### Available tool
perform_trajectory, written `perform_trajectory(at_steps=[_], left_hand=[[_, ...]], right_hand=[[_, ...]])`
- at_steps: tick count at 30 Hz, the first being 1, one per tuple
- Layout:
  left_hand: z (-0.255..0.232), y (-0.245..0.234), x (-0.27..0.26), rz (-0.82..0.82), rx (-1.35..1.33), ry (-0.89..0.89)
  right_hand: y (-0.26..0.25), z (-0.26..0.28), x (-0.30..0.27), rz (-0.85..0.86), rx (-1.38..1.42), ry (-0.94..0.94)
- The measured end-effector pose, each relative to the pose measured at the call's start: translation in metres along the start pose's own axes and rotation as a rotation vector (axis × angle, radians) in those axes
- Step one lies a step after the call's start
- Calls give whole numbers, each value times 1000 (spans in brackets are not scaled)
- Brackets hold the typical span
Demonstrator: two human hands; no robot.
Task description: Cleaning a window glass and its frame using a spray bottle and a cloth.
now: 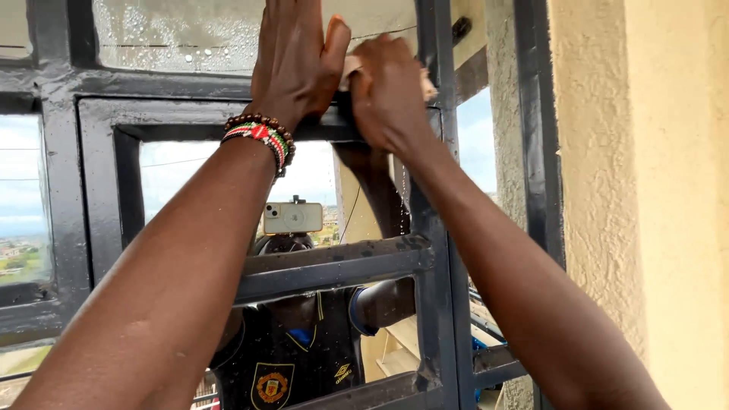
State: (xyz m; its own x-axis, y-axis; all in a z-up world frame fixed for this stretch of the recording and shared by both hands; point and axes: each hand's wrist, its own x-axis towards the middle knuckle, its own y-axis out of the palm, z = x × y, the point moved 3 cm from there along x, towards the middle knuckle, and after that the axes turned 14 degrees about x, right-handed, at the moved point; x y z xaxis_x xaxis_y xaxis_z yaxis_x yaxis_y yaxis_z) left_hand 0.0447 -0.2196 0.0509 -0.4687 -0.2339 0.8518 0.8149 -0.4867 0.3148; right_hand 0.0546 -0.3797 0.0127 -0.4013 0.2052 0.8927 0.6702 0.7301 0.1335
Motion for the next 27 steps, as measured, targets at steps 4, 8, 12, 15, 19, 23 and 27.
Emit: perform_trajectory(at_steps=[4,8,12,15,19,23,27], left_hand=[[2,-9,-4,-32,-128,78],[3,-60,-13,-42,-230,159],[6,-104,-38,169,-167,38],[9,-118,-51,168,-43,-25],[28,-128,-53,41,73,36],[90,-171,-44,-15,374,-13],[137,-188,-71,-133,345,124]], right_hand=[[-12,4,-3,75,184,-127],[-34,-24,-9,70,-1,112],[11,-7,-8,-118,-125,190],[48,36,12,-163,57,45],[46,21,10,-1,210,-164],[-2,-25,-3,-5,139,0],[8,10,-4,-88,36,8]])
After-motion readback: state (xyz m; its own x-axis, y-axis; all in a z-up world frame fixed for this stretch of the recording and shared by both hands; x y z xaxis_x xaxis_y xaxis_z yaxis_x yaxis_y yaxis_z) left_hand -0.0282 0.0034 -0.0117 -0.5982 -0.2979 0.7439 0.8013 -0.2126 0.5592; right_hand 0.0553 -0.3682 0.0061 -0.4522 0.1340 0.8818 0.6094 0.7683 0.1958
